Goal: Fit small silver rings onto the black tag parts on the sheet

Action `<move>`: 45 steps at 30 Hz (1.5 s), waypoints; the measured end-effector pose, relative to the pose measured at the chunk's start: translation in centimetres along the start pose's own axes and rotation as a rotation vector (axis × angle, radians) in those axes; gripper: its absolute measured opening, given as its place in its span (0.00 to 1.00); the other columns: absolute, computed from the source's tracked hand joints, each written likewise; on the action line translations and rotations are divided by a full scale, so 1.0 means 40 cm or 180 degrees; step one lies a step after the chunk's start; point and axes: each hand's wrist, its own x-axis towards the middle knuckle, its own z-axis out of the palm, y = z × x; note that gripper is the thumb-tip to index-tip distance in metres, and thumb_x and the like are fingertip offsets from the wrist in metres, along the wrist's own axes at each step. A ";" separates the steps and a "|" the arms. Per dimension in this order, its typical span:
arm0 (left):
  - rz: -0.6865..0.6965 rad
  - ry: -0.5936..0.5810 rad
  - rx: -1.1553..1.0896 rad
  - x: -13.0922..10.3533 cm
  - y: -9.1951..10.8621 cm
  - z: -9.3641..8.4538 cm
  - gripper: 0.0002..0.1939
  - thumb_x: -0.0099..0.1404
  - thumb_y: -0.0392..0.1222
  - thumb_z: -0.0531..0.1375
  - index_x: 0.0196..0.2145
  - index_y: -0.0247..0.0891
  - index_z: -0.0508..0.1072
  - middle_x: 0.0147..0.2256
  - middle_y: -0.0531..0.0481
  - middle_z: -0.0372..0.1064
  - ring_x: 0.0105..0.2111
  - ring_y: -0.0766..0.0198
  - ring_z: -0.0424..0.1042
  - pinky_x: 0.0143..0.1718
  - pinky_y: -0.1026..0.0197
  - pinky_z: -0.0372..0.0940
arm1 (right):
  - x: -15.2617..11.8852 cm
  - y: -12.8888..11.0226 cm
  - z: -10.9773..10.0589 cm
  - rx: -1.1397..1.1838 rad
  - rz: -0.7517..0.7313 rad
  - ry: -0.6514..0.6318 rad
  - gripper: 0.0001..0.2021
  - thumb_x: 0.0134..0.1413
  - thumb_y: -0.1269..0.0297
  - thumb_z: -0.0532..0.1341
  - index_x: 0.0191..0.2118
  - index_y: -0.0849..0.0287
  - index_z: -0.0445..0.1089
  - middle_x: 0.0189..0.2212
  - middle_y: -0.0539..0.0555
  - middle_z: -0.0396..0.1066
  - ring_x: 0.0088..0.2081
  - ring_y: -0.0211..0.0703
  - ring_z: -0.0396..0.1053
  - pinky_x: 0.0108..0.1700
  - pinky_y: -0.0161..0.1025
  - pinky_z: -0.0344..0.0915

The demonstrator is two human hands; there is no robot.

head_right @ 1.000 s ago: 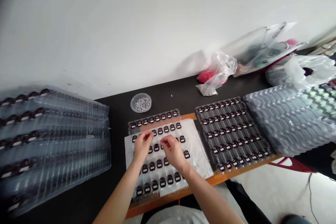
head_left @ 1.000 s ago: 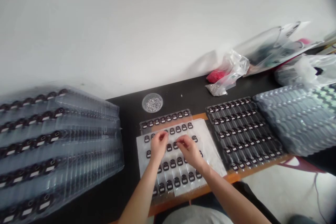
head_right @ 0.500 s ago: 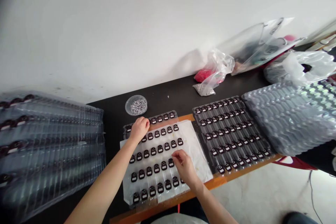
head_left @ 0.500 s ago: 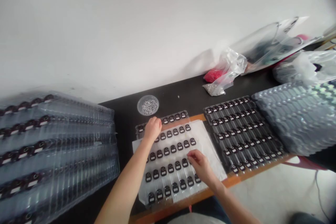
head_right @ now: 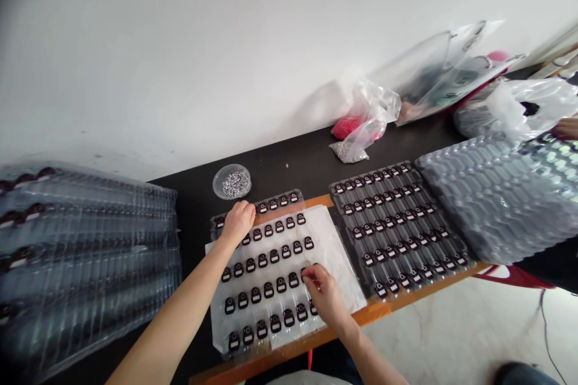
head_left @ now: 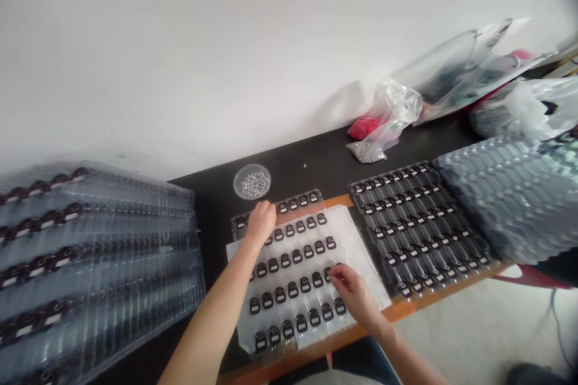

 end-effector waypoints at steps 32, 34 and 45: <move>0.0222 0.0642 -0.0464 -0.053 -0.016 -0.003 0.14 0.63 0.32 0.48 0.37 0.36 0.73 0.35 0.43 0.65 0.37 0.57 0.62 0.39 0.58 0.63 | -0.012 0.012 -0.002 -0.0100 0.0188 -0.0162 0.07 0.55 0.64 0.55 0.34 0.60 0.67 0.32 0.54 0.70 0.34 0.43 0.68 0.35 0.36 0.64; 0.0135 0.0768 -0.0615 -0.063 -0.018 -0.016 0.14 0.63 0.32 0.48 0.38 0.36 0.73 0.36 0.42 0.65 0.37 0.57 0.63 0.40 0.57 0.63 | -0.011 0.006 -0.001 -0.0076 0.0203 -0.0189 0.07 0.55 0.64 0.55 0.35 0.59 0.67 0.32 0.54 0.70 0.34 0.42 0.68 0.35 0.36 0.64; -0.0798 0.1156 -0.1909 -0.299 0.129 -0.036 0.12 0.63 0.34 0.50 0.39 0.38 0.72 0.37 0.45 0.64 0.39 0.59 0.66 0.42 0.56 0.65 | 0.397 -0.336 0.136 -0.1865 -0.1848 -0.0314 0.10 0.60 0.69 0.51 0.40 0.59 0.69 0.39 0.56 0.70 0.40 0.42 0.66 0.44 0.37 0.60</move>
